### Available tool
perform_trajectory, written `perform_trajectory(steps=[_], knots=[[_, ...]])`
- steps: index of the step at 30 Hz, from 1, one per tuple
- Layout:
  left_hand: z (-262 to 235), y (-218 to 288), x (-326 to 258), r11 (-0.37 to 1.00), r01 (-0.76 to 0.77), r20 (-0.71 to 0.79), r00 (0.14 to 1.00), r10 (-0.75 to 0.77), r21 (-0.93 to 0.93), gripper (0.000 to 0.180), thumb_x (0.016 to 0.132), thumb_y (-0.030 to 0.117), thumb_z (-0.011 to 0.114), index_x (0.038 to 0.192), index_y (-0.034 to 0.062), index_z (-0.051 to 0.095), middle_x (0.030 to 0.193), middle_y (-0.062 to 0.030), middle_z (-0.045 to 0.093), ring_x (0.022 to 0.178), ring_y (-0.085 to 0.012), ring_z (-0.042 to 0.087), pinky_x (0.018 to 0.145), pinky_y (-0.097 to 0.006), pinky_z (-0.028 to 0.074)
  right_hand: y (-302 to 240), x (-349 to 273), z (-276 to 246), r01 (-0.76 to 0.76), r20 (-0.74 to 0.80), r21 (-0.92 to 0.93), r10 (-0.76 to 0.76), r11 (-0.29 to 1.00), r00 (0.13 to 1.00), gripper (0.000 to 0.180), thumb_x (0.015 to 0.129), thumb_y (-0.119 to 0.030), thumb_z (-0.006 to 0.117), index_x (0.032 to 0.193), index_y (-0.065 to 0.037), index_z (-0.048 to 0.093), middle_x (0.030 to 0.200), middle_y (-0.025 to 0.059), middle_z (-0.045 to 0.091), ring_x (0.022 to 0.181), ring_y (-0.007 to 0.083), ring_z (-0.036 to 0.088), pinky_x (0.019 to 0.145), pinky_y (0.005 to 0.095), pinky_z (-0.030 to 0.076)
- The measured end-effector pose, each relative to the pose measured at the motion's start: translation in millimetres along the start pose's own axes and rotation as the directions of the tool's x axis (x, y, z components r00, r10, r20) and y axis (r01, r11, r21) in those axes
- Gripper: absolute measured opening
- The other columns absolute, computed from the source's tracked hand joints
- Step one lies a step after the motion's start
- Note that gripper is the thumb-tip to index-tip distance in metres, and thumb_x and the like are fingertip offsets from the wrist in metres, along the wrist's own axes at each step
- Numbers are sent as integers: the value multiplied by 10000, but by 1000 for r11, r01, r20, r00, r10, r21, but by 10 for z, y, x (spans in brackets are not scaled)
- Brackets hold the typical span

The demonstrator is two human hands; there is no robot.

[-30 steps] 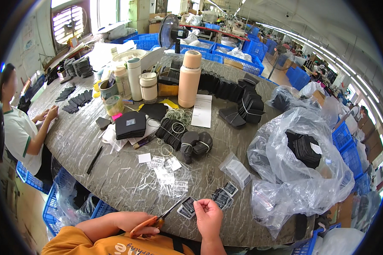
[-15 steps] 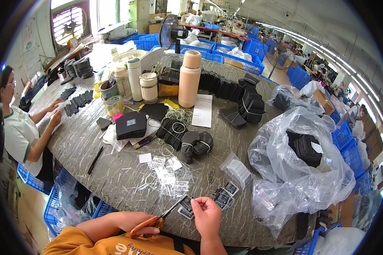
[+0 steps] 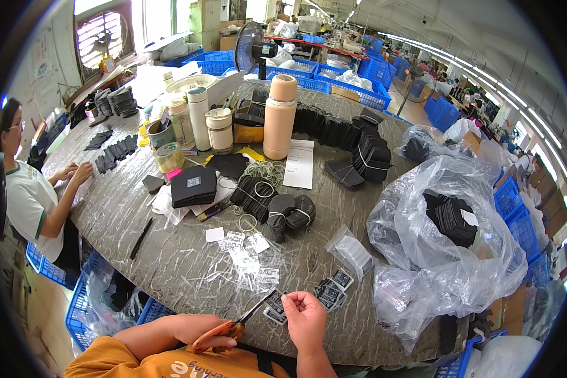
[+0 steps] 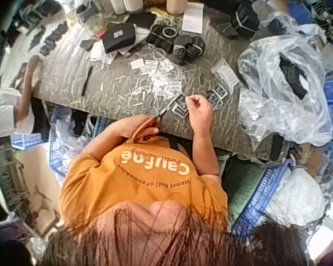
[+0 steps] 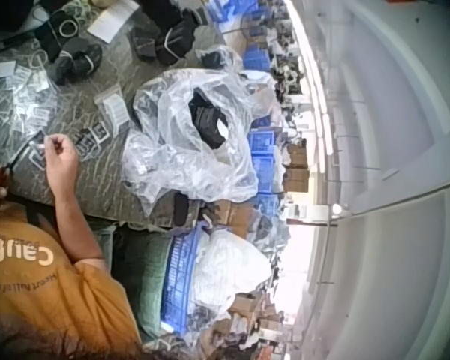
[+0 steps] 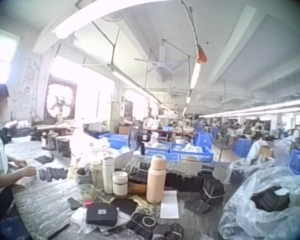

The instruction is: Cutting small labels from a sheet using scissors in a factory setting.

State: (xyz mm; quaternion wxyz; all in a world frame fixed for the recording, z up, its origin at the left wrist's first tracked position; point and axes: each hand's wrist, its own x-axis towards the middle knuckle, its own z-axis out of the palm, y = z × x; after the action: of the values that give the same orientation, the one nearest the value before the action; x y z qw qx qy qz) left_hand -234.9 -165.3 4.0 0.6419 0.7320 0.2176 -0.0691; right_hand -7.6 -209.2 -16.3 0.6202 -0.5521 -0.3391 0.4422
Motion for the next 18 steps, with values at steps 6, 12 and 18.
perform_trajectory(steps=[6, 12, 18], knots=[[34, -52, -6, 998, -34, -27, 999, 33, -48, 359, 923, 359, 496, 828, 23, 578, 658, -72, 587, 583, -159, 558, 533, -284, 427, -6, 4, 5, -4, 3, 5, 4, 1000, 1000, 88, 833, -50, 652, 834, 18, 597, 704, -22, 574, 592, 13, 480, 545, 155, 385], [15, 97, -53, 997, -19, -55, 998, 15, -81, 330, 921, 338, 511, 798, 37, 567, 592, -29, 563, 453, -124, 502, 435, -262, 377, -6, 26, 2, -20, 6, 17, 19, 1000, 1000, 84, 831, -46, 652, 835, 18, 598, 702, -23, 573, 593, 14, 482, 546, 152, 384], [32, 178, -73, 990, 31, -82, 996, -43, -141, 401, 926, 340, 493, 685, 25, 550, 552, -54, 559, 504, -179, 555, 496, -296, 429, -18, 32, -5, -30, 13, -2, 30, 1000, 999, 85, 829, -46, 653, 834, 19, 598, 704, -21, 574, 593, 15, 482, 549, 154, 386]])
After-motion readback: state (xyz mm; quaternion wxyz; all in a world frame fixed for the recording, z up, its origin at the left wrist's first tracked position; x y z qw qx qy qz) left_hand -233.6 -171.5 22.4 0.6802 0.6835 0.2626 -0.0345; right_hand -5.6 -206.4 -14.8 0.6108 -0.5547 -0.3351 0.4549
